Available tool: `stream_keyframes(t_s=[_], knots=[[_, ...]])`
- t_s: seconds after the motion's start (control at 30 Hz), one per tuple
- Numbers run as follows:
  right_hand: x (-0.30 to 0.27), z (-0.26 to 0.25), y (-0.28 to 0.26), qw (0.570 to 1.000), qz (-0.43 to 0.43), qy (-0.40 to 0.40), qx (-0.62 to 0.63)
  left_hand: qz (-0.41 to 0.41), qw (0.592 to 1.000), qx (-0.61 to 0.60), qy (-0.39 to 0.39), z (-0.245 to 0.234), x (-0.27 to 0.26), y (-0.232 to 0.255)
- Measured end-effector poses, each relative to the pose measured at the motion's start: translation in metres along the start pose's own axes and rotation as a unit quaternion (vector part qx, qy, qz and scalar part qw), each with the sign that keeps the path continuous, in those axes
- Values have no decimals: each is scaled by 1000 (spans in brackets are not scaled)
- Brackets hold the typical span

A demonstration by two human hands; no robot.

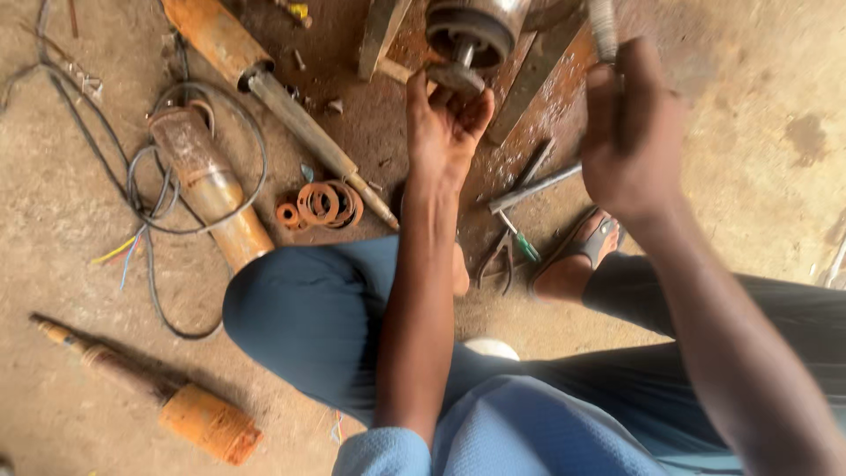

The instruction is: The person is seated on the floor in a workshop, using a hammer to repeatedly strike a metal ring or flange on a cylindrical mechanical component mounted on a wooden stand. The person holds the component steady with one hand while hammering with the other.

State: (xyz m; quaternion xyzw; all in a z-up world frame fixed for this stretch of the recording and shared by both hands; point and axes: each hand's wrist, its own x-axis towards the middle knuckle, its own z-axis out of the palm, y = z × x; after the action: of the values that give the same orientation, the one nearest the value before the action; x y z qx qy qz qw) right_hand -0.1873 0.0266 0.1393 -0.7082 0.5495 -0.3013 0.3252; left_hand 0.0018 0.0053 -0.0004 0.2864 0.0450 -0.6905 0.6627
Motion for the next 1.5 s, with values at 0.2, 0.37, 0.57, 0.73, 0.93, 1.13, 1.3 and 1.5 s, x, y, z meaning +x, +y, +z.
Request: stream_keyframes(t_s=[0.2, 0.37, 0.57, 0.73, 0.93, 1.13, 1.3, 1.5], knots=[[9, -12, 10, 996, -56, -22, -69, -4, 1000, -28, -2, 6, 17, 2], [9, -8, -2, 984, -61, -88, -145, -40, 997, -63, -18, 0, 17, 0], [-1, -5, -8, 986, -38, -102, -123, -23, 997, -71, 7, -20, 2, -2], [18, -12, -8, 999, 20, 0, -28, -21, 997, -57, 45, -4, 22, 2], [7, -7, -9, 999, -26, -20, -37, -46, 991, -113, -57, 0, 12, 7], [-2, 3, -12, 996, -11, -52, -71, -62, 993, -93, 24, -10, 2, 13], [-3, 3, -10, 997, 78, -26, 2, -60, 995, -71, 45, -3, -6, 9], [-5, 13, -4, 998, 49, 7, 42, -60, 995, -77, 16, -9, 5, 11]])
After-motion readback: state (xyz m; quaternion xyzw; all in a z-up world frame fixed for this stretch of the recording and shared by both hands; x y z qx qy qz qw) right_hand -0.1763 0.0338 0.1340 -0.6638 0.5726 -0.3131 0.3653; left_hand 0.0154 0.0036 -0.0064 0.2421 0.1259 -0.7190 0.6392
